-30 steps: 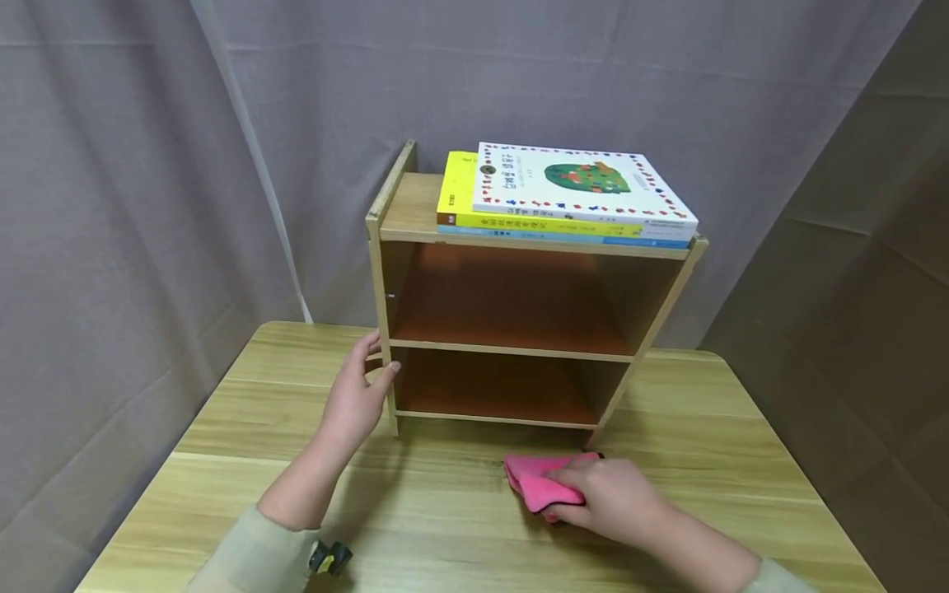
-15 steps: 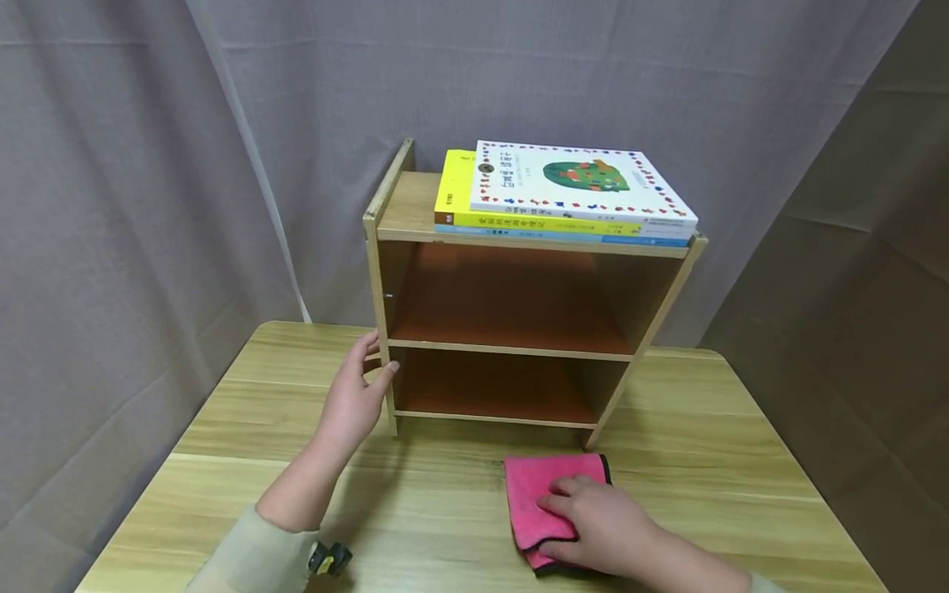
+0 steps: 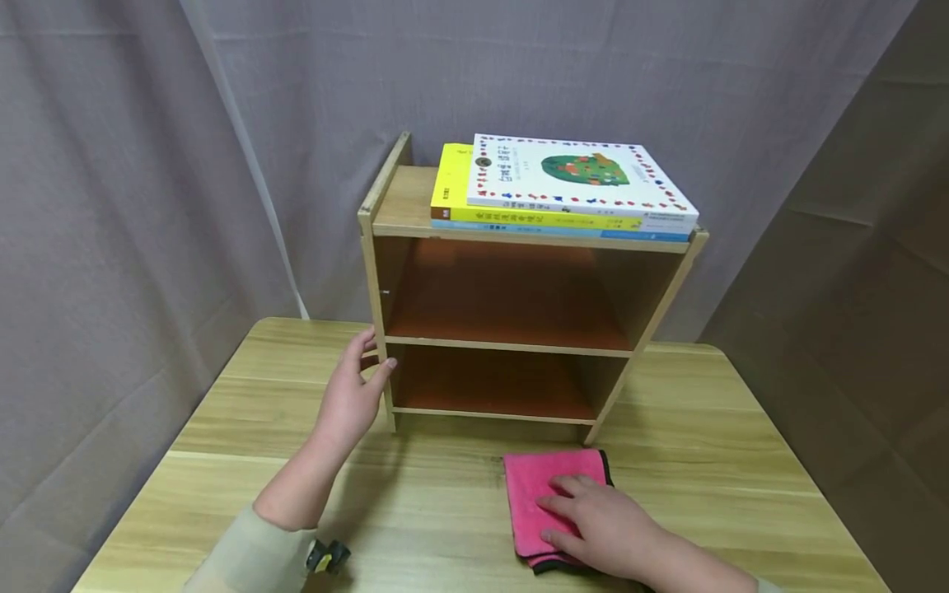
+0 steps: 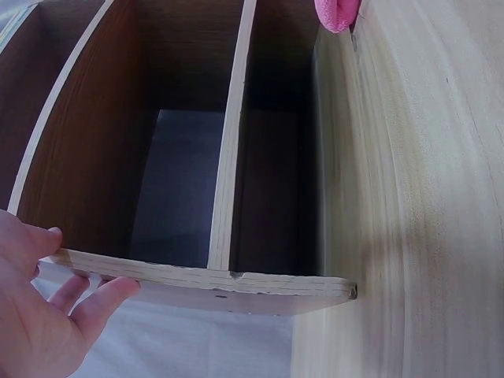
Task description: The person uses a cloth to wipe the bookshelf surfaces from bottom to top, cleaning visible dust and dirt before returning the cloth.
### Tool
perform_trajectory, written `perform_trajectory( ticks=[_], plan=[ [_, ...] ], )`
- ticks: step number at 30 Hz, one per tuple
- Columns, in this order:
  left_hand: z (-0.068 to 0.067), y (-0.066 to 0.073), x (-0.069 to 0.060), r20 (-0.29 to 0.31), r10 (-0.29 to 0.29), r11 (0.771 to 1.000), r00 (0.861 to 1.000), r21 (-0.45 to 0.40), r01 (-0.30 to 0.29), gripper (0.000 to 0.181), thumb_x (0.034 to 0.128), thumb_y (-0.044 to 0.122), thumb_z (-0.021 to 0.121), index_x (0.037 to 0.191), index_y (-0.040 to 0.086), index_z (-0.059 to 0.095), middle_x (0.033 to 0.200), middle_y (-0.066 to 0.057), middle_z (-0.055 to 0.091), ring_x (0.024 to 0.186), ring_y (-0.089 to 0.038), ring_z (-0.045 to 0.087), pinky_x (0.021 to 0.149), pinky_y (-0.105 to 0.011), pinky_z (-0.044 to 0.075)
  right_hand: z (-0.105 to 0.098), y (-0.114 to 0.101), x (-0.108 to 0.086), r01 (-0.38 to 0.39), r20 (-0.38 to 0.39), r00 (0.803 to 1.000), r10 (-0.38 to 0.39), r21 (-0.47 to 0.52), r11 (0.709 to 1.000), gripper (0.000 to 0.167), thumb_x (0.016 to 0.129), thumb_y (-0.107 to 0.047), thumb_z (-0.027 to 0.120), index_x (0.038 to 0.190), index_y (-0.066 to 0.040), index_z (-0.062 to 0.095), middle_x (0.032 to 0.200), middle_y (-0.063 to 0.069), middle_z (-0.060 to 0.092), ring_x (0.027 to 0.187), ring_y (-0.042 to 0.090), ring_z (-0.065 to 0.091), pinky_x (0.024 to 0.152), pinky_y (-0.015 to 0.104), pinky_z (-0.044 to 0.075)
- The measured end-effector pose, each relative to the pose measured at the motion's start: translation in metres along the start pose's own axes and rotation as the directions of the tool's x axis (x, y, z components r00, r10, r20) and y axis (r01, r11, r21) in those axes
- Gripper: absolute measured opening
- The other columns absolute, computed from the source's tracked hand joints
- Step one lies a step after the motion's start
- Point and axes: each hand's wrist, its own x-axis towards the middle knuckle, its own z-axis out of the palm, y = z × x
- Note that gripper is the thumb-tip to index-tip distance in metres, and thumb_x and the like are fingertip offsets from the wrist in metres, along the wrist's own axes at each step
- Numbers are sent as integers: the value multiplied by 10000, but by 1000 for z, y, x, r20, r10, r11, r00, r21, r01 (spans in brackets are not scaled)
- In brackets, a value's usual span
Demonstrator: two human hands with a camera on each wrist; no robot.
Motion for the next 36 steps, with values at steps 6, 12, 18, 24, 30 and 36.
perform_trajectory(
  ticks=[6,12,18,24,30,36],
  plan=[
    [0,-1,0,1,-9,1000,1000,3,9,573,1010,213,588,1523,141,342,1453,-145,447,1269,-369,495,1012,-533,437,6,-1,-1,-16,-21,1000,16,-1,1000,544,956,-619,507,1296,-228,673,1323,117,592,1219,349,549,978,531,457],
    [-1,0,0,5,-6,1000,1000,2,6,573,1012,204,585,1524,140,338,1455,-153,443,1270,-376,494,1013,-538,435,10,-7,2,-44,-33,999,44,-14,999,562,953,-618,509,1330,-225,650,1328,134,574,1214,361,532,956,565,451],
    [-2,2,0,13,-11,1000,1000,0,11,569,1012,207,585,1522,143,341,1455,-145,443,1272,-365,492,1015,-531,434,14,-15,6,-103,-46,994,103,-5,995,560,946,-619,519,1329,-232,651,1334,134,562,1228,360,508,937,615,436],
    [-1,1,0,28,7,1000,1000,-3,-7,566,1010,190,587,1519,144,345,1454,-153,440,1274,-373,486,1003,-532,448,14,-17,8,-119,-39,992,119,-2,993,567,946,-632,506,1325,-237,654,1336,132,562,1224,342,506,893,636,450],
    [-1,-2,-2,53,24,1000,998,16,-25,609,996,209,609,1533,159,326,1470,-141,428,1289,-382,471,1022,-555,426,14,-15,8,-109,-42,993,109,-8,994,568,949,-643,491,1315,-243,659,1314,116,577,1204,323,519,885,608,464],
    [-9,-7,-13,120,9,999,993,38,-13,646,992,242,618,1544,166,292,1456,-141,432,1283,-358,498,994,-536,455,17,-13,7,-90,-82,993,90,-3,996,535,969,-620,476,1300,-246,671,1286,96,596,1189,305,536,925,548,470]
  ],
)
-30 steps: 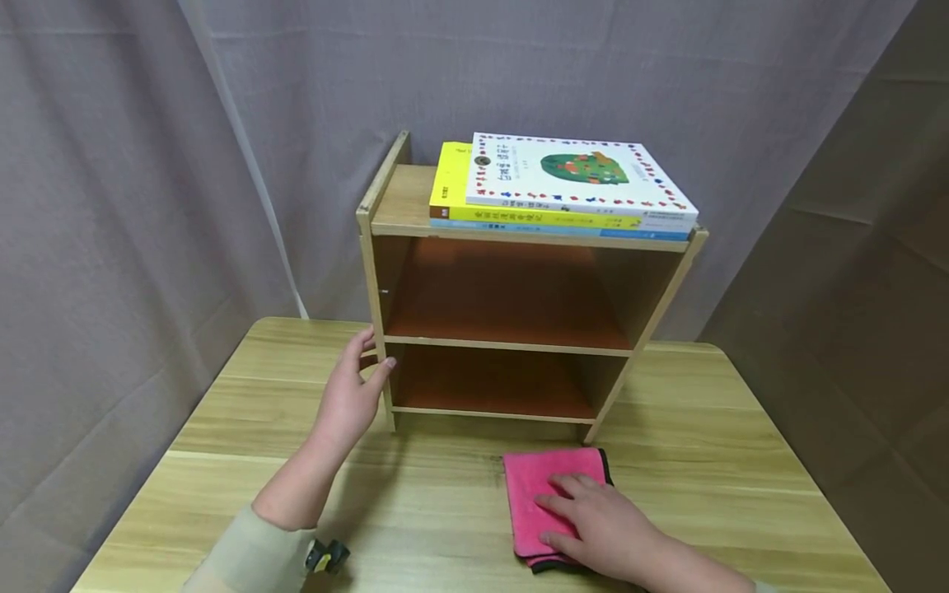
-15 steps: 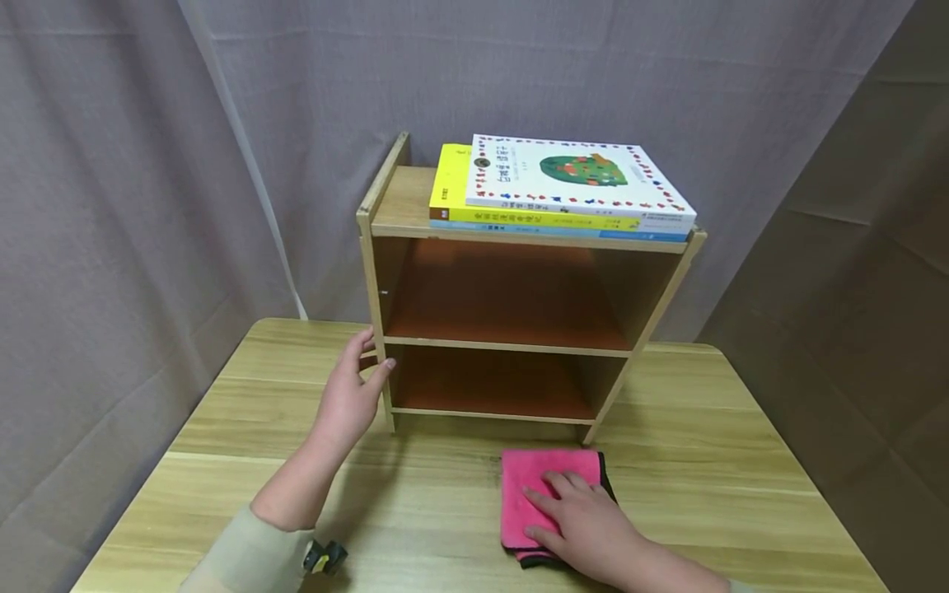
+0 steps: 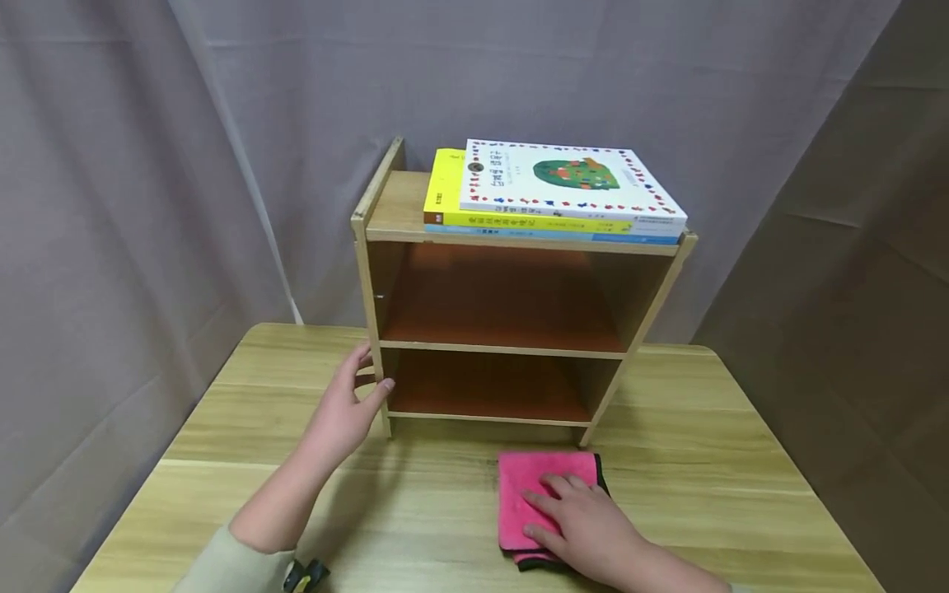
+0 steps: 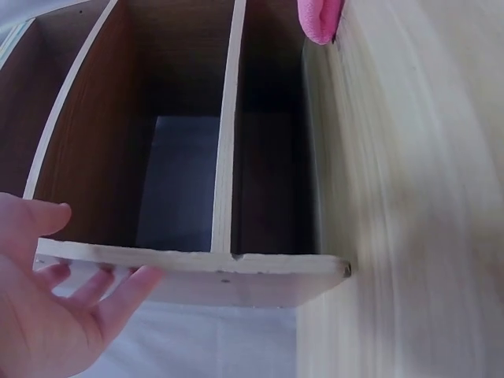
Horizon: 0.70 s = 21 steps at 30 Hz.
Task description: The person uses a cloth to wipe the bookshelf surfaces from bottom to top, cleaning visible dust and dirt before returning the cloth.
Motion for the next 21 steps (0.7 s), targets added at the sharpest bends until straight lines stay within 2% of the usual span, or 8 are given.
perform_trajectory(
  ticks=[7,12,16,21],
  plan=[
    [-16,-17,-31,79,-59,996,995,66,53,669,993,272,621,1541,172,250,1413,-122,465,1230,-334,552,850,-442,542,3,3,-3,58,-71,996,-56,29,998,464,997,-546,492,1304,-246,665,1279,46,608,1204,253,547,999,485,445],
    [-23,-21,-49,91,-76,989,993,131,63,636,989,339,619,1500,124,307,1381,-123,508,1205,-321,568,866,-442,534,-4,12,-6,81,-164,984,-73,41,996,413,973,-484,585,1291,-234,670,1285,5,609,1213,213,549,999,459,452],
    [-28,-20,-63,93,-61,976,994,213,40,627,981,404,616,1480,124,361,1359,-95,546,1199,-291,575,933,-488,498,-11,18,-6,94,-208,975,-79,65,993,405,961,-437,628,1312,-238,659,1341,8,588,1256,259,532,1009,491,447],
    [-29,-21,-77,122,-12,954,992,298,-25,591,990,444,581,1469,136,425,1374,-49,546,1203,-252,562,947,-460,503,-18,23,-10,70,-254,966,-51,67,995,436,919,-379,702,1331,-248,644,1387,4,575,1294,256,518,1011,505,451]
  ],
)
